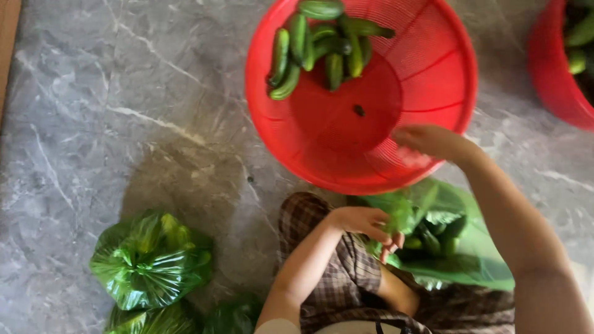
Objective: Bagging cucumbers from a red basket into green plastic bags while sitting on the floor.
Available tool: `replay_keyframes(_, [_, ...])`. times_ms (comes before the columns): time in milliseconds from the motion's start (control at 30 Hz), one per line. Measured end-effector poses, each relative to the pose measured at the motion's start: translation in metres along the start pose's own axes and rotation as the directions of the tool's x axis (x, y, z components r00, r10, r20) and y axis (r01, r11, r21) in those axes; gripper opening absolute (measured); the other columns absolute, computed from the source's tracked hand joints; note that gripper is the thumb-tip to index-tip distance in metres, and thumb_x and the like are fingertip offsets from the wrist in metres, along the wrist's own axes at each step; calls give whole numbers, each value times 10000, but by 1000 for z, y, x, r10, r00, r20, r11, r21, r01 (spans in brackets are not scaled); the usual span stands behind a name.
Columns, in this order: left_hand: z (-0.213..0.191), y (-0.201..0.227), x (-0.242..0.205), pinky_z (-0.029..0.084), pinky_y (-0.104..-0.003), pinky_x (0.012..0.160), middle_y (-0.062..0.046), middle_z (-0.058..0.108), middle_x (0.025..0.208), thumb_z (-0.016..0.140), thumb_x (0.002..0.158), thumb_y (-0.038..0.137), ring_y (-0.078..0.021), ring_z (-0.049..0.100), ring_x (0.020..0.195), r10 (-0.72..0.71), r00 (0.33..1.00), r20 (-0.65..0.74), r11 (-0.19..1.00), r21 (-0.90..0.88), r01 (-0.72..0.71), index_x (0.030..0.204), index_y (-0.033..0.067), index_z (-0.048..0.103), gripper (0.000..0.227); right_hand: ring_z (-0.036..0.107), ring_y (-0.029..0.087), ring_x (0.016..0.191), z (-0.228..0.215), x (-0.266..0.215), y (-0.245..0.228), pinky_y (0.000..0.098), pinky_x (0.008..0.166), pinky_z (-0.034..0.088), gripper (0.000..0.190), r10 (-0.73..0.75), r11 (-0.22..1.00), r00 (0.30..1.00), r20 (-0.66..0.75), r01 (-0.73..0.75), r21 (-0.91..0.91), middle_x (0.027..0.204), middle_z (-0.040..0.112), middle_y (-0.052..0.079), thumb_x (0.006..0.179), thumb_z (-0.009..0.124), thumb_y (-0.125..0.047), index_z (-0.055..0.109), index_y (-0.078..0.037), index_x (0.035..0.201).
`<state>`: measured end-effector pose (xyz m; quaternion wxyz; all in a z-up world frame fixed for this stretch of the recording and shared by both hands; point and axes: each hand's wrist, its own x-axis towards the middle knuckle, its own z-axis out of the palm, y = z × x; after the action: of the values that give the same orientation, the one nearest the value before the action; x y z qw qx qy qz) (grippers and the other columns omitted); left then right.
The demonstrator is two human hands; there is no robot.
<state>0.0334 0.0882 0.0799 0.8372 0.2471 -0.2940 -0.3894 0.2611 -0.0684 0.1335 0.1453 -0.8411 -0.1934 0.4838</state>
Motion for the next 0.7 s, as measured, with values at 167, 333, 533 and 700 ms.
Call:
replay_keyframes(167, [-11, 0, -2, 582, -332, 836, -70, 695, 992, 682, 1002, 228, -248, 768, 847, 20, 990, 143, 1000, 15, -22, 1187, 12, 650, 287, 639, 212, 682, 22, 167, -67, 290, 535, 491, 417, -16, 709, 999, -41, 40, 704, 893, 677, 152, 1026, 620, -388, 587, 7, 1154])
replay_keyframes(333, [-24, -19, -4, 594, -311, 778, -93, 727, 1057, 706, 1013, 200, -252, 785, 868, 15, 979, 203, 998, -63, -2, 1203, 38, 679, 251, 646, 270, 592, 58, 261, -93, 391, 616, 537, 784, 267, 922, 877, -400, -112, 371, 892, 664, 160, 915, 665, -631, 415, 21, 1275])
replay_keyframes(533, [-33, -34, -3, 591, -286, 717, -84, 737, 1125, 746, 1002, 262, -257, 805, 893, -2, 980, 198, 993, -113, 25, 1189, 67, 697, 274, 651, 241, 643, 40, 230, -111, 349, 599, 528, 656, 306, 889, 846, -437, -90, 448, 893, 688, 115, 921, 688, -613, 616, -31, 1215])
replay_keyframes(700, [-32, -27, -3, 597, -317, 775, -105, 727, 1139, 745, 1005, 197, -296, 787, 934, -1, 980, 201, 982, -184, 38, 1208, 30, 693, 268, 440, 191, 431, 23, 179, -60, 299, 396, 320, 561, 198, 579, 956, -216, 63, 813, 572, 492, 69, 950, 635, -593, 588, -49, 820])
